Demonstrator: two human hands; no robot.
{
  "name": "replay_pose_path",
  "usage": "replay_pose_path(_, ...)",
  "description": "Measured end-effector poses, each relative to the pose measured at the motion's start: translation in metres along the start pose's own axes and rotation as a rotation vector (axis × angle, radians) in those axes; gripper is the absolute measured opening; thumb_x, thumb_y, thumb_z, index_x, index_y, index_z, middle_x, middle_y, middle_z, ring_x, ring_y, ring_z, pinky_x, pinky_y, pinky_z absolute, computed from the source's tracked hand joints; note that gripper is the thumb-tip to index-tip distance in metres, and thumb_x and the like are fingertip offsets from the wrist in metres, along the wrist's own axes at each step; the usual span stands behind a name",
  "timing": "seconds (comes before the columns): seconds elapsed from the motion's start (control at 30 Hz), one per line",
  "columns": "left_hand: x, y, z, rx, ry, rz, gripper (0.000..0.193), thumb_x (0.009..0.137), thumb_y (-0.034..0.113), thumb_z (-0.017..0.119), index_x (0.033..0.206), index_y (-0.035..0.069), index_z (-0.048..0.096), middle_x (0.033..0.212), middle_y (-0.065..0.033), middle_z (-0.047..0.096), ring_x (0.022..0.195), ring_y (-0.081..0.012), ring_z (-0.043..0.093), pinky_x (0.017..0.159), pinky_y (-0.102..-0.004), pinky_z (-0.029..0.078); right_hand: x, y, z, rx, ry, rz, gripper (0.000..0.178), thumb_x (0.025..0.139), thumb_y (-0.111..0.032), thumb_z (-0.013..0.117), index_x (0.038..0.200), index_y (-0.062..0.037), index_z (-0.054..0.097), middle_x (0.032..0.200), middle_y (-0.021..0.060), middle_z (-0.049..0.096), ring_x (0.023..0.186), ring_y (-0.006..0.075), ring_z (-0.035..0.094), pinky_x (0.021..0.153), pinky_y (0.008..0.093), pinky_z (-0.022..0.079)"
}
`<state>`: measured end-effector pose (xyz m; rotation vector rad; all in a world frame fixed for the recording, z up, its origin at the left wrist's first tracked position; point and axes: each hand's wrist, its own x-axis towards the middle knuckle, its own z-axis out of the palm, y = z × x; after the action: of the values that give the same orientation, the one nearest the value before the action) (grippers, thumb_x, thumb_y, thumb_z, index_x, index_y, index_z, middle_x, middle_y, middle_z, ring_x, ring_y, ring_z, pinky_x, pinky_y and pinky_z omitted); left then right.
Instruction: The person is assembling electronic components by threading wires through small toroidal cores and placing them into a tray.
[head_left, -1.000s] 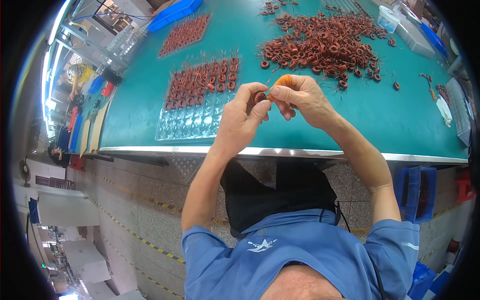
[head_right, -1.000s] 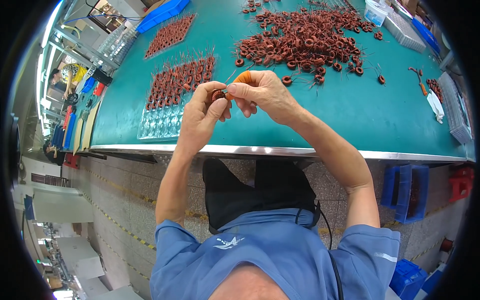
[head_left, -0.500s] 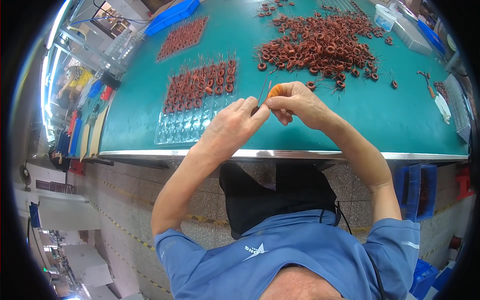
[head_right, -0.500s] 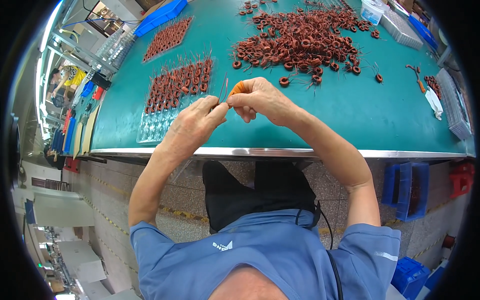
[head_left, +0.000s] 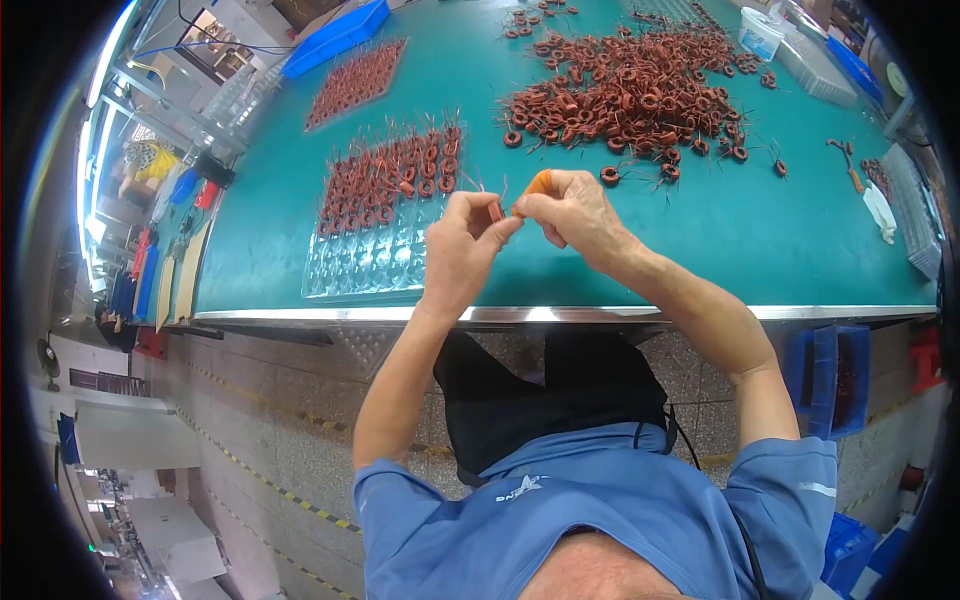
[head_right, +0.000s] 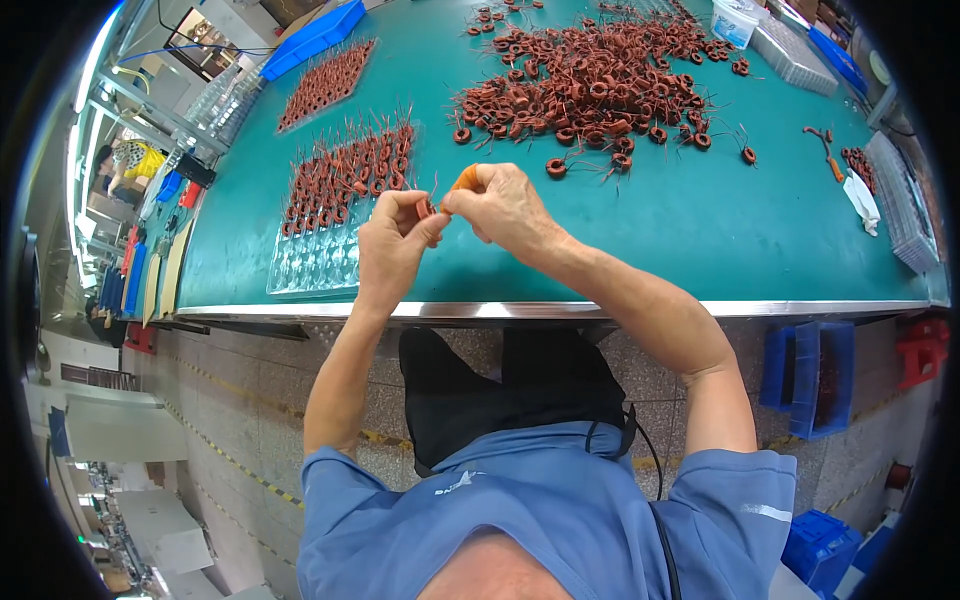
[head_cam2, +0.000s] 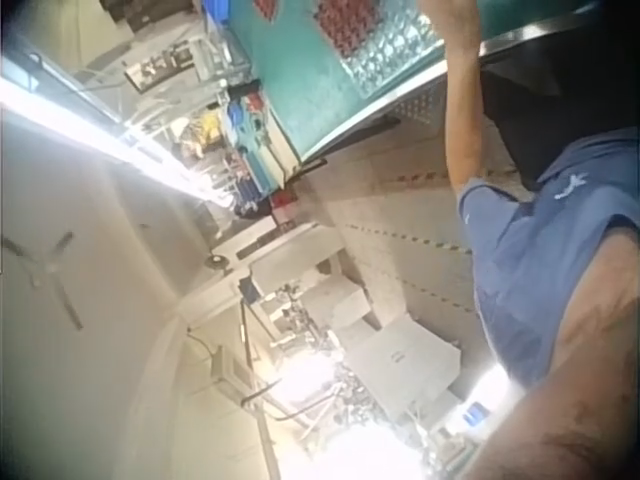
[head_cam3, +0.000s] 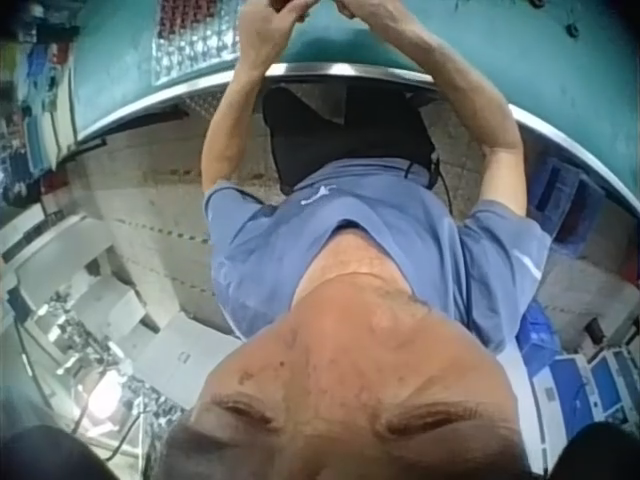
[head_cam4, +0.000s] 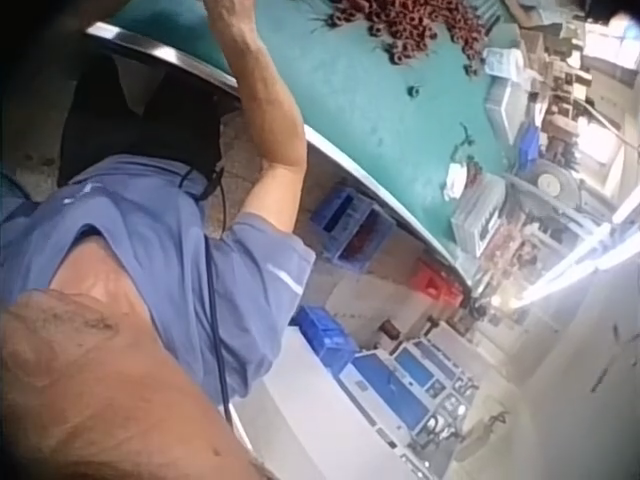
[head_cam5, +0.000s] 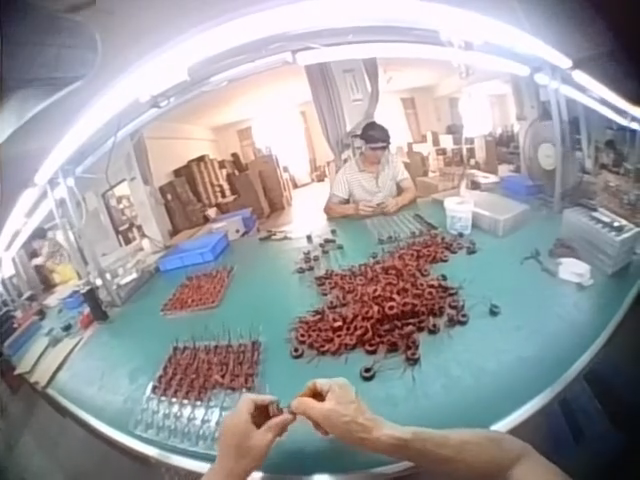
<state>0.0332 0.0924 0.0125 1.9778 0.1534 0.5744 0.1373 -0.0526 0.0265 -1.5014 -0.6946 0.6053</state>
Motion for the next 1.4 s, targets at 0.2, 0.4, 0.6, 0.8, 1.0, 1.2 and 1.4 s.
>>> replay_pose_path(0.2, -0.008, 0.003, 0.018, -0.715, -0.008, -0.018, 0.024, 0.097, 0.015, 0.056, 0.112, -0.002, 0.049, 0.091, -0.0133, 0.061, 0.073, -0.0195, 0.064, 0.064, -0.0311, 0.055, 0.009, 0.000, -0.013, 0.420, -0.094, 0.110, 0.016, 0.079, -0.016, 0.069, 0.081, -0.0006, 0.063, 0.061, -0.0020, 0.048, 0.049, 0.0052, 0.038, 0.043, 0.0223, 0.026)
replay_pose_path(0.4, -0.015, 0.000, 0.016, -0.667, 0.000, -0.033, 0.027, 0.101, 0.018, 0.046, 0.119, -0.001, 0.044, 0.090, -0.0124, 0.059, 0.074, -0.0199, 0.063, 0.066, -0.0320, 0.054, 0.005, -0.007, -0.006, 0.338, -0.177, 0.099, 0.031, 0.079, -0.027, 0.072, 0.095, -0.0011, 0.067, 0.074, -0.0001, 0.059, 0.069, 0.0076, 0.050, 0.062, 0.0252, 0.040)
replay_pose_path(0.6, -0.008, 0.007, 0.020, -0.628, -0.002, -0.100, 0.030, 0.101, 0.019, 0.046, 0.122, -0.001, 0.043, 0.083, -0.0070, 0.057, 0.068, -0.0140, 0.058, 0.062, -0.0268, 0.049, 0.007, 0.006, -0.001, 0.274, -0.043, -0.108, 0.038, 0.081, -0.033, 0.072, 0.101, -0.0014, 0.067, 0.084, 0.0014, 0.065, 0.084, 0.0094, 0.056, 0.071, 0.0271, 0.044)
replay_pose_path(0.8, -0.006, -0.001, 0.031, -0.642, 0.099, -0.092, 0.019, 0.099, 0.016, 0.049, 0.109, 0.000, 0.052, 0.078, -0.0042, 0.056, 0.062, -0.0110, 0.053, 0.056, -0.0238, 0.042, 0.010, 0.014, -0.006, 0.133, -0.048, -0.074, 0.038, 0.086, -0.032, 0.071, 0.107, -0.0008, 0.065, 0.093, 0.0038, 0.063, 0.084, 0.0089, 0.055, 0.073, 0.0246, 0.044)
replay_pose_path(1.0, -0.007, 0.007, 0.027, -0.718, 0.079, -0.144, 0.014, 0.099, 0.015, 0.050, 0.105, 0.002, 0.053, 0.075, -0.0048, 0.056, 0.061, -0.0121, 0.053, 0.055, -0.0241, 0.042, 0.011, 0.012, -0.003, 0.461, -0.088, -0.008, 0.035, 0.092, -0.036, 0.061, 0.104, -0.0036, 0.069, 0.091, 0.0040, 0.064, 0.086, 0.0105, 0.058, 0.073, 0.0254, 0.047)
replay_pose_path(1.2, -0.011, 0.009, 0.021, -0.695, -0.005, -0.229, 0.013, 0.098, 0.010, 0.048, 0.106, 0.002, 0.053, 0.074, -0.0043, 0.056, 0.060, -0.0104, 0.052, 0.053, -0.0234, 0.041, 0.013, 0.019, -0.011, 0.240, -0.079, -0.089, 0.031, 0.094, -0.032, 0.060, 0.098, -0.0035, 0.071, 0.090, 0.0043, 0.065, 0.087, 0.0112, 0.057, 0.080, 0.0294, 0.044)
replay_pose_path(1.4, -0.015, 0.016, 0.015, -0.533, -0.063, -0.266, 0.012, 0.097, 0.010, 0.048, 0.105, 0.001, 0.053, 0.072, -0.0031, 0.056, 0.058, -0.0087, 0.052, 0.051, -0.0222, 0.040, 0.019, 0.010, -0.021, 0.106, -0.131, -0.103, 0.025, 0.085, -0.025, 0.062, 0.087, -0.0021, 0.073, 0.081, 0.0045, 0.066, 0.080, 0.0114, 0.057, 0.078, 0.0272, 0.044)
